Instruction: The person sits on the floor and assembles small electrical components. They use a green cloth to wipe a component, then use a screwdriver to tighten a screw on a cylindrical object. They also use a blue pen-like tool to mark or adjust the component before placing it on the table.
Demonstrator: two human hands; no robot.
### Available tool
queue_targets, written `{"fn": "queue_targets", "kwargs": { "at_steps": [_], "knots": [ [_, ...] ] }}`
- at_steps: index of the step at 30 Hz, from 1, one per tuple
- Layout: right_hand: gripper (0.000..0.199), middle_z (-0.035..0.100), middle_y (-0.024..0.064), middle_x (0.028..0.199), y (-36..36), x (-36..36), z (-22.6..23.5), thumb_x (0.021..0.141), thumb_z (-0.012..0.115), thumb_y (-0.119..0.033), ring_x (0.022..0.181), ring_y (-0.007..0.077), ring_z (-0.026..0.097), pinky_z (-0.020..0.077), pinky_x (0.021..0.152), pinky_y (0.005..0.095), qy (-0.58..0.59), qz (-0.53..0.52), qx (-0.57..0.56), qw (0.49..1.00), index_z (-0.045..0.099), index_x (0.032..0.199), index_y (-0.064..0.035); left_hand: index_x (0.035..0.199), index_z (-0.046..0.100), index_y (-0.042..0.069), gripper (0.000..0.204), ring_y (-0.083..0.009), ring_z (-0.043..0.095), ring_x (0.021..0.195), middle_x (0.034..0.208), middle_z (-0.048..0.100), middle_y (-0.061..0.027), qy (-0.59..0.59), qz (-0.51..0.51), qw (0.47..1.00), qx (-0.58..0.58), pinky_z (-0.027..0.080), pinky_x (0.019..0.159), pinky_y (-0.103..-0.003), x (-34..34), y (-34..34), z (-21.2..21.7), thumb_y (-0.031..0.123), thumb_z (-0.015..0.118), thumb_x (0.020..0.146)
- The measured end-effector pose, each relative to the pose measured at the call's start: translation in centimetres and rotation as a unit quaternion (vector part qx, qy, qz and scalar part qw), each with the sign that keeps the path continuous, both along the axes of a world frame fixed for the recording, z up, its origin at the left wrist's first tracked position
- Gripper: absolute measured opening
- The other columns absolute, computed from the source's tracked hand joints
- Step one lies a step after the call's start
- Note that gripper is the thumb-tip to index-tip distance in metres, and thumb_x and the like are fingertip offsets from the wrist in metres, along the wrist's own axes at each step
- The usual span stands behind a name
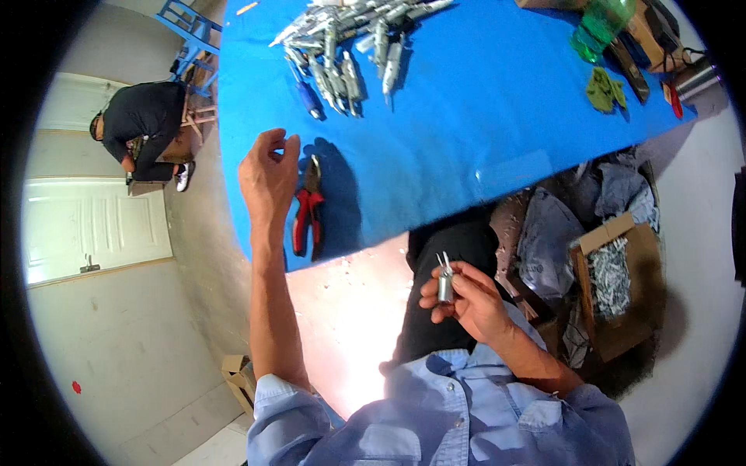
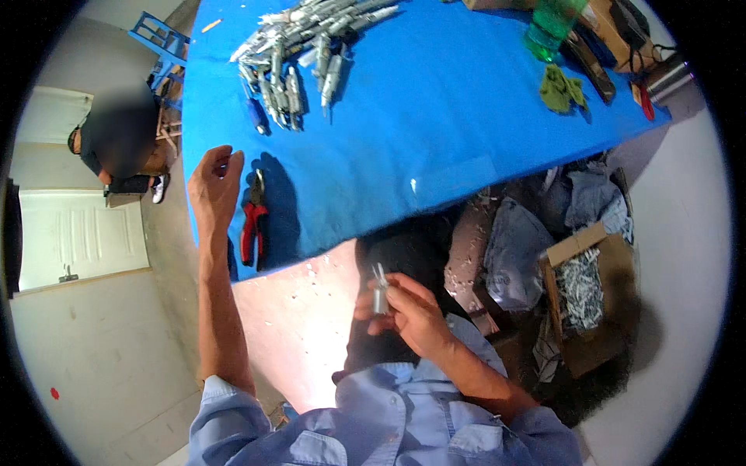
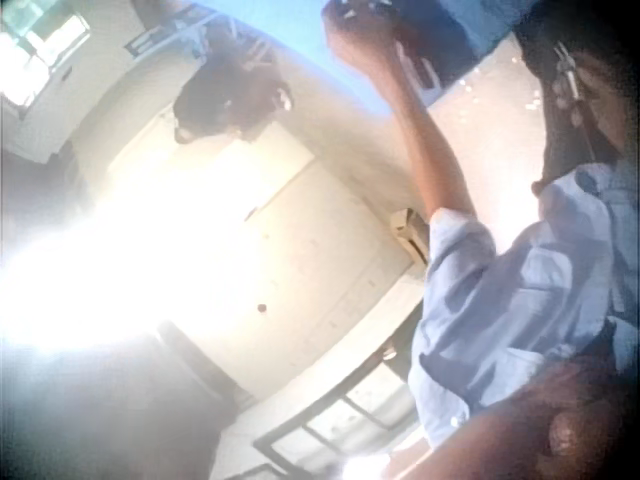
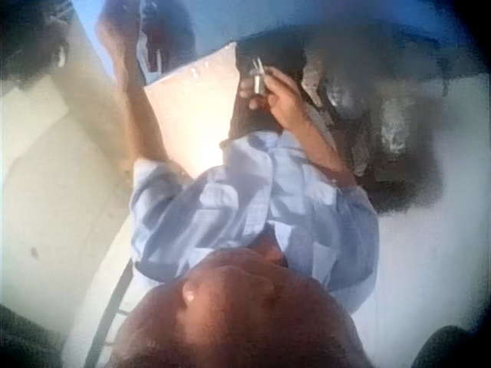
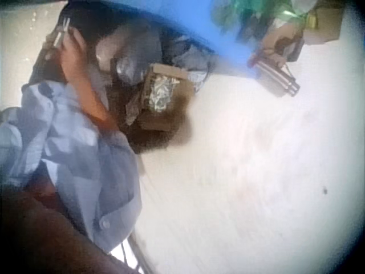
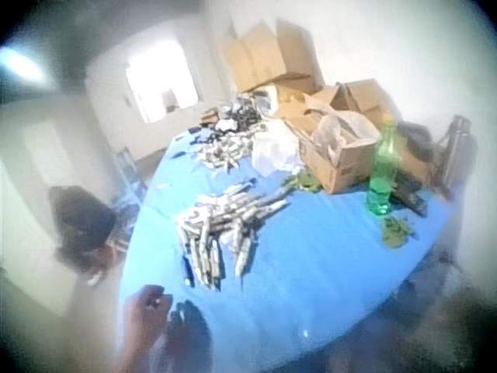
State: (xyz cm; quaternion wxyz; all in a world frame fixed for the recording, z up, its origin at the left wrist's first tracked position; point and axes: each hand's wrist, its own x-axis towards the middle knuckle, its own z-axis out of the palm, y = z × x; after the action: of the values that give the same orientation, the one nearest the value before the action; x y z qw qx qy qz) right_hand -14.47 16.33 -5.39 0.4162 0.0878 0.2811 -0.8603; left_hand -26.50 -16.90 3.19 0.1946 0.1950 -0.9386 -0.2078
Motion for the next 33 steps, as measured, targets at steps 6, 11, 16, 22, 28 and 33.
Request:
{"fn": "queue_targets", "kwargs": {
  "at_steps": [6,11,16,22,28,33],
  "knots": [
    [0.031,0.067,0.0229,0.114,0.0,-0.4,-0.5,0.108,0.040,-0.018,0.102,0.0322,0.072,0.0622,0.073,0.0389,0.005,0.011,0.013,1.000,0.053,0.128,0.0014,0.116,0.071,-0.002,0.060,-0.0315,0.073,0.091,0.100,0.075,-0.0188,-0.006,0.033,0.998,-0.061,0.056,0.082,-0.040,-6.6,-2.2,-1.1,0.051,0.069,0.087],
    [0.030,0.067,0.0236,0.114,0.0,-0.8,-0.1,0.108,0.042,-0.017,0.102,0.0322,0.072,0.0622,0.074,0.0386,0.009,0.013,0.012,1.000,0.053,0.128,0.0018,0.116,0.070,-0.003,0.059,-0.0322,0.074,0.089,0.088,0.076,-0.0167,-0.058,0.033,0.997,-0.023,0.056,0.081,-0.042,-9.7,-2.1,-2.7,0.043,0.069,0.079],
    [0.029,0.068,0.0234,0.114,0.2,-0.5,0.0,0.108,0.042,-0.017,0.102,0.0316,0.072,0.0624,0.074,0.0380,0.013,0.006,0.009,1.000,0.053,0.127,0.0016,0.115,0.069,-0.007,0.054,-0.0273,0.072,0.071,0.074,0.073,-0.0158,-0.095,0.034,0.995,0.018,0.056,0.068,-0.036,-9.4,-2.8,-2.6,0.031,0.069,0.077],
    [0.028,0.067,0.0224,0.118,0.5,-0.1,-0.3,0.108,0.042,-0.016,0.104,0.0305,0.071,0.0628,0.076,0.0367,0.039,-0.002,0.007,0.999,0.054,0.127,0.0006,0.115,0.069,-0.007,0.039,-0.0075,0.055,0.058,0.074,0.064,-0.0040,0.007,0.024,0.914,0.406,0.042,0.049,-0.023,-0.7,-1.4,1.8,0.018,0.068,0.085],
    [0.030,0.060,0.0157,0.137,0.4,1.1,0.0,0.109,0.044,-0.022,0.110,0.0248,0.069,0.0606,0.078,0.0323,0.080,-0.006,-0.029,0.996,0.054,0.130,-0.0034,0.121,0.065,-0.005,0.039,-0.0072,0.059,0.066,0.085,0.065,-0.0031,0.010,-0.109,0.874,0.473,0.046,0.054,-0.020,16.8,7.2,2.7,0.013,0.068,0.087],
    [0.030,0.057,0.0150,0.139,-0.1,2.2,1.4,0.108,0.045,-0.022,0.105,0.0239,0.070,0.0598,0.078,0.0319,0.092,-0.037,-0.053,0.994,0.055,0.129,-0.0018,0.121,0.065,-0.007,0.036,-0.0085,0.062,0.075,0.089,0.067,-0.0039,-0.175,-0.062,0.800,0.571,0.048,0.063,-0.022,25.1,13.2,1.1,0.001,0.063,0.085]
  ]
}}
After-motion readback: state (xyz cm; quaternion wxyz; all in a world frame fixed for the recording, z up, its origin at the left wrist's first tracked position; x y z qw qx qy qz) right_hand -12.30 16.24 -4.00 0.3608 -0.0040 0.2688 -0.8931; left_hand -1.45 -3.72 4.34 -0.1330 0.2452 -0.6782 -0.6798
